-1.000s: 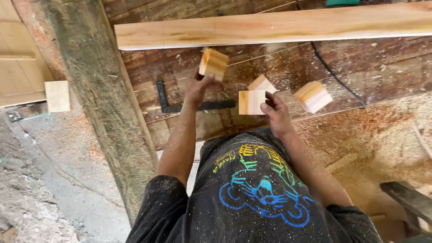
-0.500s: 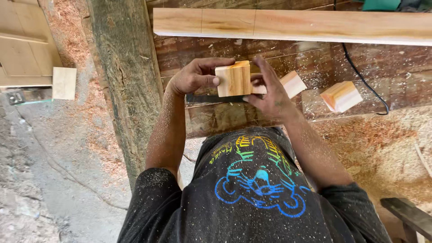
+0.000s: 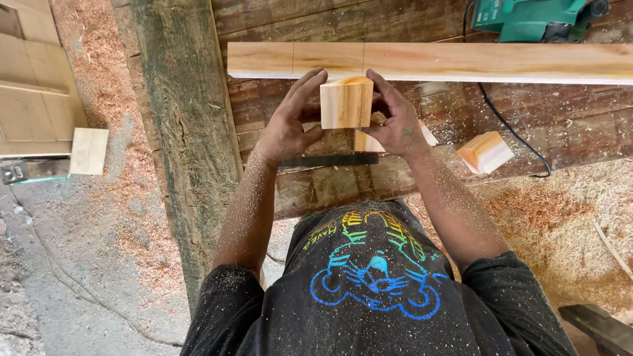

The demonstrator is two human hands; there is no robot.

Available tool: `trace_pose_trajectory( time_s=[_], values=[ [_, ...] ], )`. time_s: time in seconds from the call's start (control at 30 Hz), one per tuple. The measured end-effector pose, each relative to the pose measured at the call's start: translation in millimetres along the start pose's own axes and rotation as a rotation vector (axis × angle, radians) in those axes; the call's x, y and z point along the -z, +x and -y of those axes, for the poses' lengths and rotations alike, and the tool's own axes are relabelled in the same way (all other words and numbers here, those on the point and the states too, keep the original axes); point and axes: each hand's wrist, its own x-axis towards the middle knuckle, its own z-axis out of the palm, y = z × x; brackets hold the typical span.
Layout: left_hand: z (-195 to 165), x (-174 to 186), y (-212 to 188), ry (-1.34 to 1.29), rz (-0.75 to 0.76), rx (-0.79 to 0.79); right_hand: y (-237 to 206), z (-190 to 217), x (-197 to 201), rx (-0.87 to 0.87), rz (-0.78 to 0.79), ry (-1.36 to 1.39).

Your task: The person uses a table saw to cut a long wooden plank into several smaller blocks. They then use a square and a pencil to mark lines on the remaining plank.

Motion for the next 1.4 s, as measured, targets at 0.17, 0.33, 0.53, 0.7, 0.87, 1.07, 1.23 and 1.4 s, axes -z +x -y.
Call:
trace_pose_trajectory(
  time_s=[0.17,0.33,0.53,0.7,0.87,1.07,1.23,1.4],
  values=[
    [-11.5,-2.2,3.6,0.025,0.015,-0.022,-3.7,3.9,3.4,-0.011,-0.024,0.047],
    [-2.4,-8.0,2.5,0.033,-0.038,-0.040,-9.4,-11.9,10.3,0.068,-0.065,0.066],
    [49.4,76.9,-84.2,0.338,-0.502,0.077,-62.5,-81.8,52.1,-0.503,0.072,-0.297],
    [122.7,136.9,-214.3,0.594,-0.851,0.575,-131.4,-131.1,41.8,-0.800,-0.022,-0.507],
    [154.4,135.1,-256.7,0.848,-0.659,0.907,-162.0,-151.4,19.1,-0.977,-0.101,-0.417],
    [134.1,79.2,-160.8,0.855,-0.910,0.802,-169.8,-187.4,15.3,-0.826,-0.103,-0.401],
    [117.0,-42.3,-44.9,0.729,-0.246,0.663,-181.1,-204.2,36.6,-0.661,0.091,-0.345],
    [135.3,-145.1,22.8,0.823,0.320,0.691,-189.6,-188.0,59.5,-0.681,0.061,-0.237]
  ],
)
